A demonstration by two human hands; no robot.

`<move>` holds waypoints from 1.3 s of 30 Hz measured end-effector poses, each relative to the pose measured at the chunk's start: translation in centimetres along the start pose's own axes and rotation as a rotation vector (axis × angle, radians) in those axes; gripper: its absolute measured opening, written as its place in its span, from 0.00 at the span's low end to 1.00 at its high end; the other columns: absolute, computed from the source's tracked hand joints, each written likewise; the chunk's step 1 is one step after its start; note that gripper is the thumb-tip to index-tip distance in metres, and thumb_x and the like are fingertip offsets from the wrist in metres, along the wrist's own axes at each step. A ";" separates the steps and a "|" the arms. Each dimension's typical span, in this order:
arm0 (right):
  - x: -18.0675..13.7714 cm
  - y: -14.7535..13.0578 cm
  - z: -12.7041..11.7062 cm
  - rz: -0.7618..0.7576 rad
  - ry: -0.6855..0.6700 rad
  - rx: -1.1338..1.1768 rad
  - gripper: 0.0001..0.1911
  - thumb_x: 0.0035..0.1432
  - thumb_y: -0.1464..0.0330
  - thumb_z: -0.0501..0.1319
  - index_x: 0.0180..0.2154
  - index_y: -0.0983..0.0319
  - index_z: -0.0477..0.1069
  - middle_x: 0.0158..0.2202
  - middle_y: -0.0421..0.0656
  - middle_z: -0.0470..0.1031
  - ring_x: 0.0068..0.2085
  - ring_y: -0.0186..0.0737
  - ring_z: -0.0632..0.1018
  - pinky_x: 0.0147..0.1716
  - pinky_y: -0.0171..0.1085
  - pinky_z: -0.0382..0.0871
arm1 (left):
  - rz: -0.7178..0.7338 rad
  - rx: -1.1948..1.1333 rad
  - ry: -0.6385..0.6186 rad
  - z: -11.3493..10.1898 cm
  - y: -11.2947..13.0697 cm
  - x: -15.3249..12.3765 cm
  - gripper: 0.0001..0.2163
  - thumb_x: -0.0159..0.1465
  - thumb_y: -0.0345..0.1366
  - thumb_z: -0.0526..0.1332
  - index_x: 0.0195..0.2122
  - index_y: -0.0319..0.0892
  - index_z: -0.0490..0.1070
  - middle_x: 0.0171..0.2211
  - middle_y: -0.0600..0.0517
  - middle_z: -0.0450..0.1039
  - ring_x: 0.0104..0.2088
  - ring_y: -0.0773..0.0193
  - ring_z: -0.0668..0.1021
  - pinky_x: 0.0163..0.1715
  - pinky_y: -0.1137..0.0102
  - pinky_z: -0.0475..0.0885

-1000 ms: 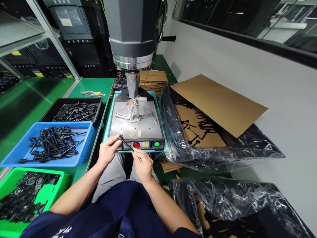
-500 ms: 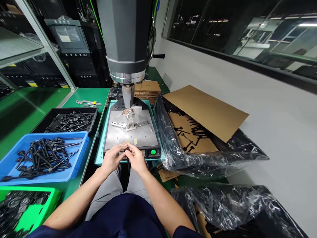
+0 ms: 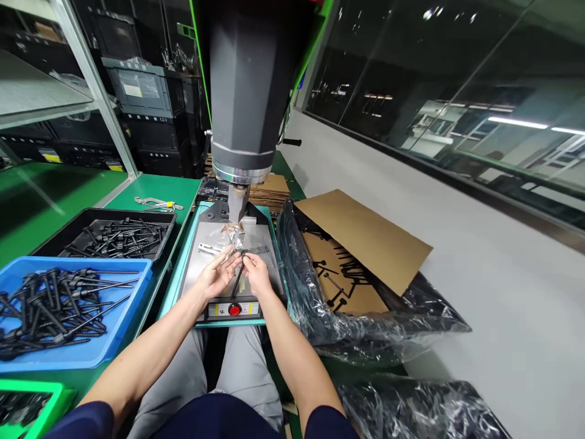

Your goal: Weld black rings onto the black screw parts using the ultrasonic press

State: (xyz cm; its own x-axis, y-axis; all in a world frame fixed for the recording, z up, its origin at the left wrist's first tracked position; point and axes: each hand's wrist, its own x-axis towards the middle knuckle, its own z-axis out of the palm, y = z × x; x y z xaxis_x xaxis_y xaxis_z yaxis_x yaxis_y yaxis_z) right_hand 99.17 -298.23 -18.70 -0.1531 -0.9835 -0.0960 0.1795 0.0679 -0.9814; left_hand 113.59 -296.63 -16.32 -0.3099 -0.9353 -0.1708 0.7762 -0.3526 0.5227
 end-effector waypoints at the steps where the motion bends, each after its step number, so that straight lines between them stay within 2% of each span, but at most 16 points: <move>1: 0.5 -0.2 0.1 -0.002 -0.024 -0.007 0.28 0.41 0.53 0.71 0.43 0.60 0.73 0.39 0.44 0.80 0.36 0.39 0.80 0.33 0.37 0.73 | 0.007 -0.065 0.008 0.0 0.1 0.3 0.16 0.61 0.31 0.65 0.51 0.40 0.74 0.51 0.42 0.75 0.40 0.65 0.80 0.31 0.76 0.74; 4: 1.5 -0.4 0.6 -0.032 -0.122 -0.082 0.28 0.44 0.54 0.71 0.46 0.59 0.74 0.43 0.46 0.80 0.38 0.41 0.80 0.37 0.39 0.74 | 0.077 -0.138 0.031 -0.1 0.1 0.4 0.11 0.61 0.29 0.64 0.45 0.39 0.76 0.53 0.44 0.75 0.36 0.70 0.79 0.29 0.79 0.73; 7: 2.0 -0.3 1.4 -0.155 -0.184 -0.172 0.25 0.49 0.55 0.67 0.47 0.60 0.76 0.44 0.47 0.80 0.42 0.43 0.79 0.41 0.42 0.75 | 0.142 -0.053 0.023 0.3 0.0 -0.2 0.13 0.59 0.30 0.66 0.46 0.41 0.77 0.57 0.45 0.72 0.37 0.70 0.79 0.28 0.79 0.73; 11: 3.0 -0.9 2.6 -0.342 -0.119 -0.266 0.22 0.53 0.59 0.64 0.49 0.61 0.75 0.42 0.47 0.80 0.42 0.43 0.79 0.45 0.43 0.74 | 0.200 0.079 -0.007 1.5 0.5 -0.9 0.18 0.55 0.31 0.69 0.48 0.42 0.77 0.62 0.45 0.67 0.37 0.70 0.79 0.27 0.79 0.71; 14: 3.9 -1.5 3.2 -0.417 -0.062 -0.305 0.22 0.55 0.60 0.63 0.51 0.61 0.74 0.43 0.48 0.80 0.41 0.43 0.79 0.45 0.43 0.74 | 0.244 0.165 0.006 2.2 1.0 -1.0 0.21 0.54 0.31 0.70 0.49 0.42 0.76 0.63 0.44 0.65 0.37 0.70 0.79 0.26 0.79 0.70; 19: 5.4 -2.2 3.5 -0.492 0.015 -0.355 0.19 0.56 0.61 0.61 0.50 0.58 0.75 0.46 0.46 0.80 0.44 0.43 0.79 0.49 0.44 0.72 | 0.260 0.239 0.028 3.0 1.3 -1.1 0.22 0.53 0.32 0.70 0.50 0.43 0.76 0.62 0.44 0.67 0.38 0.68 0.79 0.27 0.79 0.70; 24: 7.1 -2.9 3.9 -0.459 0.082 -0.441 0.18 0.53 0.62 0.63 0.47 0.57 0.76 0.45 0.45 0.79 0.46 0.44 0.77 0.49 0.43 0.71 | 0.262 0.255 0.026 3.3 1.3 -0.8 0.21 0.54 0.31 0.69 0.51 0.42 0.76 0.62 0.43 0.67 0.36 0.69 0.79 0.26 0.78 0.69; 29: 8.8 -3.8 5.2 -0.383 0.104 -0.395 0.17 0.46 0.62 0.67 0.40 0.59 0.74 0.40 0.45 0.79 0.44 0.45 0.77 0.45 0.42 0.71 | 0.278 0.265 0.024 3.1 1.4 -0.3 0.21 0.55 0.31 0.68 0.51 0.43 0.76 0.63 0.43 0.66 0.37 0.68 0.80 0.26 0.78 0.69; 34: 9.4 -4.2 5.8 -0.224 -0.018 -0.254 0.20 0.40 0.61 0.69 0.37 0.60 0.69 0.33 0.42 0.77 0.34 0.40 0.77 0.35 0.39 0.71 | 0.267 0.270 0.049 2.8 1.5 0.0 0.21 0.55 0.30 0.67 0.51 0.43 0.76 0.61 0.44 0.68 0.37 0.68 0.80 0.27 0.78 0.69; 36: 9.3 -4.2 5.6 -0.205 -0.044 -0.247 0.22 0.39 0.61 0.70 0.38 0.60 0.70 0.34 0.41 0.77 0.34 0.40 0.77 0.36 0.38 0.71 | 0.266 0.269 0.051 2.7 1.5 0.1 0.20 0.56 0.30 0.67 0.51 0.43 0.76 0.62 0.44 0.67 0.36 0.68 0.80 0.27 0.78 0.69; 39: 9.1 -4.4 5.2 -0.266 -0.097 -0.225 0.21 0.43 0.58 0.67 0.41 0.59 0.73 0.39 0.43 0.79 0.40 0.41 0.78 0.42 0.39 0.71 | 0.262 0.271 0.050 2.4 1.4 0.1 0.20 0.56 0.31 0.68 0.51 0.43 0.76 0.63 0.44 0.66 0.36 0.68 0.80 0.27 0.77 0.69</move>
State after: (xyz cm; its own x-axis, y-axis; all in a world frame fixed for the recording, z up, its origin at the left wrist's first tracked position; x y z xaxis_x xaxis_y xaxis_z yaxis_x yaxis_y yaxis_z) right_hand 102.01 -308.39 -14.41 -0.0704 -0.9824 0.1732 -0.0746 -0.1679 -0.9830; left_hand 113.33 -297.18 -13.57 -0.0873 -0.9954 -0.0394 0.6501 -0.0869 0.7549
